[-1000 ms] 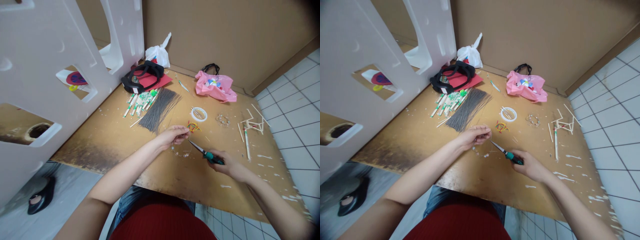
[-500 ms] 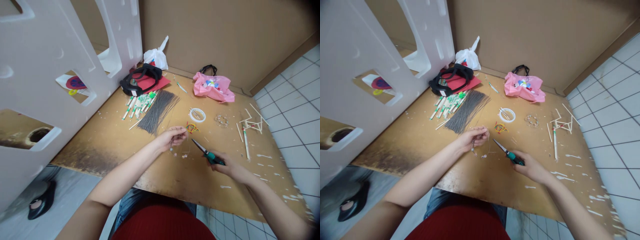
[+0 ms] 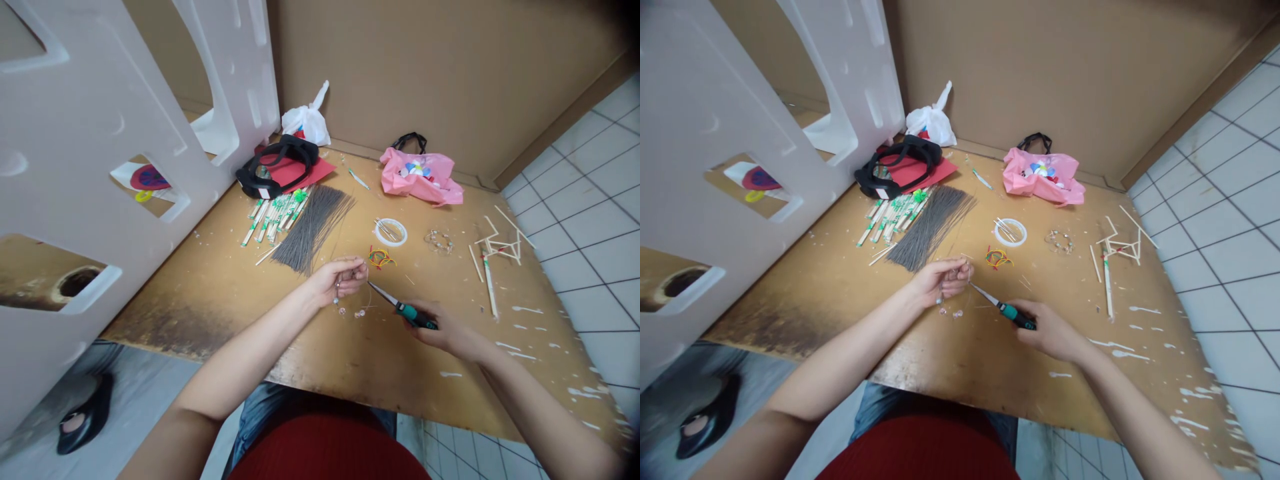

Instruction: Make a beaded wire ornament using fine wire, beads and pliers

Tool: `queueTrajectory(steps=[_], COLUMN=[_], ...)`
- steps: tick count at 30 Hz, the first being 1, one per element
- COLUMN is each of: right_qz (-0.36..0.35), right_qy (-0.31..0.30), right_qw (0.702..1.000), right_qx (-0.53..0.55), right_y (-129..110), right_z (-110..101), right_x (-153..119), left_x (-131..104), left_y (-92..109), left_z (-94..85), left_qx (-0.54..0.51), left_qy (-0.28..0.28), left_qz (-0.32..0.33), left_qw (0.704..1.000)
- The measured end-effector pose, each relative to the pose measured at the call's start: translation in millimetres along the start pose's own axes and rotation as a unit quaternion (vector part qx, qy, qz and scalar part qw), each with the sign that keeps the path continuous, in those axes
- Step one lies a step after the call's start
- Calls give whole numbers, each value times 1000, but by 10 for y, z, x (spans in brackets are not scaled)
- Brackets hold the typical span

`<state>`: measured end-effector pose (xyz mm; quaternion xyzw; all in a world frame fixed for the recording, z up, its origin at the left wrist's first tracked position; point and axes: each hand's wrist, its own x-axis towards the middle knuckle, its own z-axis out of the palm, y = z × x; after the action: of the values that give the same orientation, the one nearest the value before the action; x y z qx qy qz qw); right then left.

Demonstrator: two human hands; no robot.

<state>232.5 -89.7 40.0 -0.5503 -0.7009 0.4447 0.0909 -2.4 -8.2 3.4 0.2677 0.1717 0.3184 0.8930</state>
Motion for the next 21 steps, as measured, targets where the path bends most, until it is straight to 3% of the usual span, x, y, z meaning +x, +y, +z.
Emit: queueTrajectory(steps=[21], right_qz=[18], right_qy=[-37], right_qw=[999], right_qx=[3], right_y=[-38], right_z=[-33], right_x=[-6], left_x=[-1], left_y=[3], left_z=[-10], left_qx=[43], left_qy=[-6], left_qz=[18], left_qw=[999])
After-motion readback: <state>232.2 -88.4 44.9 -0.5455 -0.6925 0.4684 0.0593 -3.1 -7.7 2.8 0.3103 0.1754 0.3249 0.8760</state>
